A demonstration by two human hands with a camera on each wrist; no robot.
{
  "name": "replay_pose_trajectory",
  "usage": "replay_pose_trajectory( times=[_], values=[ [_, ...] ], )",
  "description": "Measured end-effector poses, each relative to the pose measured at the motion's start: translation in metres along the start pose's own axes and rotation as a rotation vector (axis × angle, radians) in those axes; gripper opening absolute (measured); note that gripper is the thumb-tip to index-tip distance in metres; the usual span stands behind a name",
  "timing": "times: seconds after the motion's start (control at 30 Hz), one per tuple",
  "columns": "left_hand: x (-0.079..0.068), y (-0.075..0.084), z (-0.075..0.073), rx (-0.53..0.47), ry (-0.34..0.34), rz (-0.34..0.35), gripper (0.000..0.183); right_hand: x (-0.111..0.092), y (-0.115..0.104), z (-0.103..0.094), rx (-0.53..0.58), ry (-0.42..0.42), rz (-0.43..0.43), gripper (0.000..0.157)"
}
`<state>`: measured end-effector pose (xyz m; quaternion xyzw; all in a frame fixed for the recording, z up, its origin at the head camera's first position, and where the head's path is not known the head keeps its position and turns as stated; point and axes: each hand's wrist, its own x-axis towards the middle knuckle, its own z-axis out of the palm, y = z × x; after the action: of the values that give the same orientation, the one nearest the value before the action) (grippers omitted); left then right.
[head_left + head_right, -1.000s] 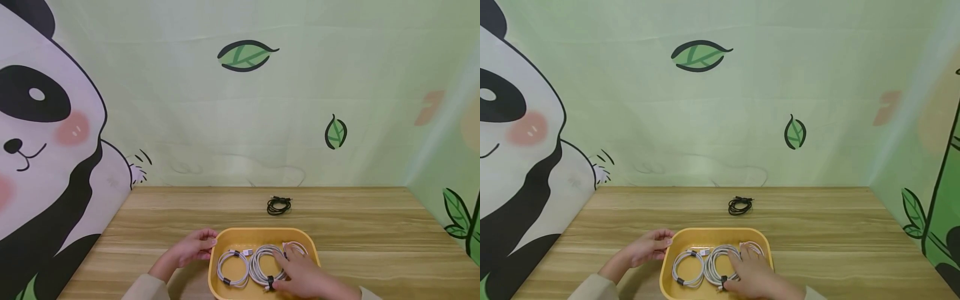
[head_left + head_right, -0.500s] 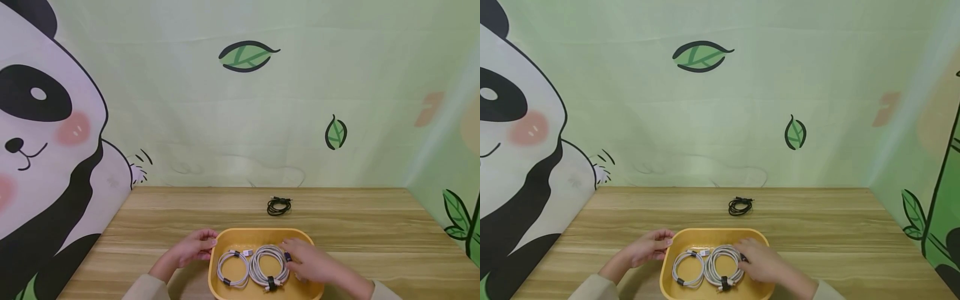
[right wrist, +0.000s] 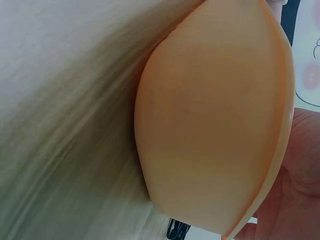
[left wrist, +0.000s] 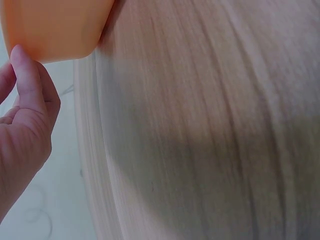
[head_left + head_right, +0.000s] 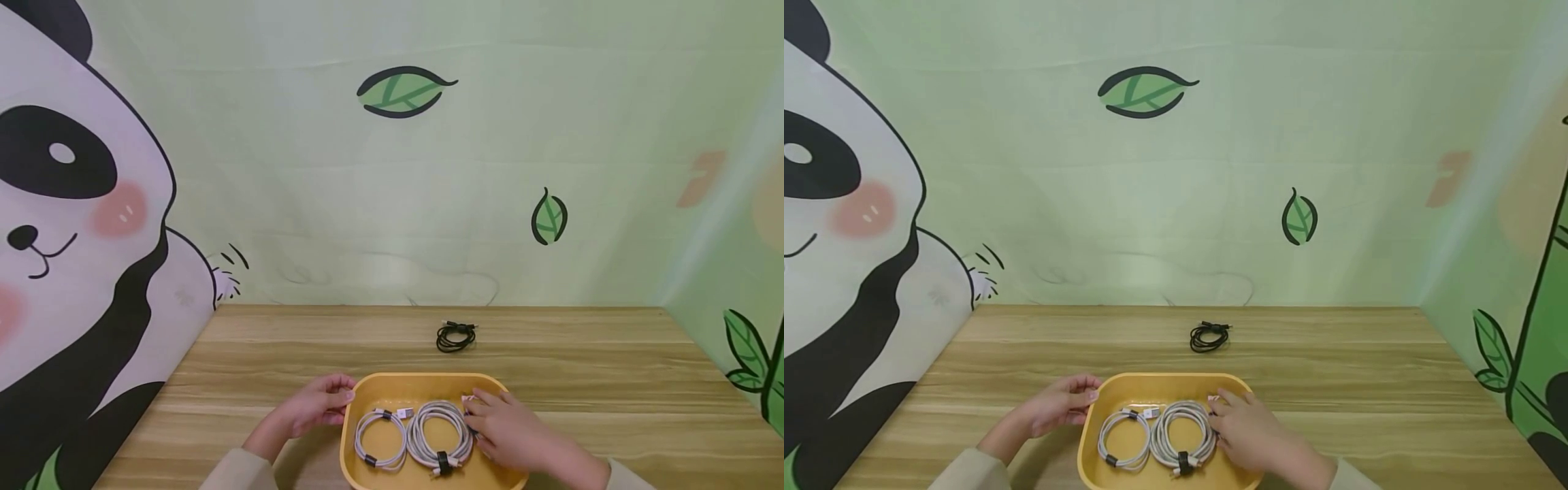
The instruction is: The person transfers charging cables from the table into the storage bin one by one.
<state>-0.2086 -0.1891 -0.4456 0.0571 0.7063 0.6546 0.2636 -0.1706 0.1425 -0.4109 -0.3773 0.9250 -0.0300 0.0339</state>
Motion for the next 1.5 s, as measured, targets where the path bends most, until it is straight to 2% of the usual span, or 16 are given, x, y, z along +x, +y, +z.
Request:
replay_pose_trajectory(
  times=[0.23, 0.73, 0.83, 1.0, 1.23, 1.37, 1.5],
  values=[
    [0.000, 0.000, 0.000, 0.001, -0.004, 0.002, 0.036, 0.000, -0.005, 0.004, -0.095, 0.012, 0.044, 0.035],
    [0.000, 0.001, 0.001, 0.001, -0.008, 0.013, 0.037, 0.002, -0.007, 0.006, -0.104, 0.007, 0.107, 0.037],
    [0.000, 0.001, 0.001, -0.004, -0.012, 0.012, 0.037, 0.001, -0.007, 0.005, -0.066, 0.003, 0.112, 0.037],
    [-0.001, 0.000, 0.001, -0.011, -0.018, 0.012, 0.037, 0.002, -0.003, -0.001, 0.072, 0.027, 0.087, 0.038],
    [-0.002, 0.000, 0.000, -0.004, -0.014, 0.008, 0.037, 0.009, 0.008, -0.012, 0.123, 0.160, 0.020, 0.038],
    [-0.002, 0.000, 0.001, -0.004, -0.014, 0.003, 0.037, 0.012, 0.013, -0.018, 0.173, 0.195, 0.045, 0.041],
    [0.000, -0.001, 0.000, -0.004, -0.019, 0.003, 0.037, 0.015, 0.018, -0.020, 0.188, 0.191, 0.083, 0.045]
  ],
)
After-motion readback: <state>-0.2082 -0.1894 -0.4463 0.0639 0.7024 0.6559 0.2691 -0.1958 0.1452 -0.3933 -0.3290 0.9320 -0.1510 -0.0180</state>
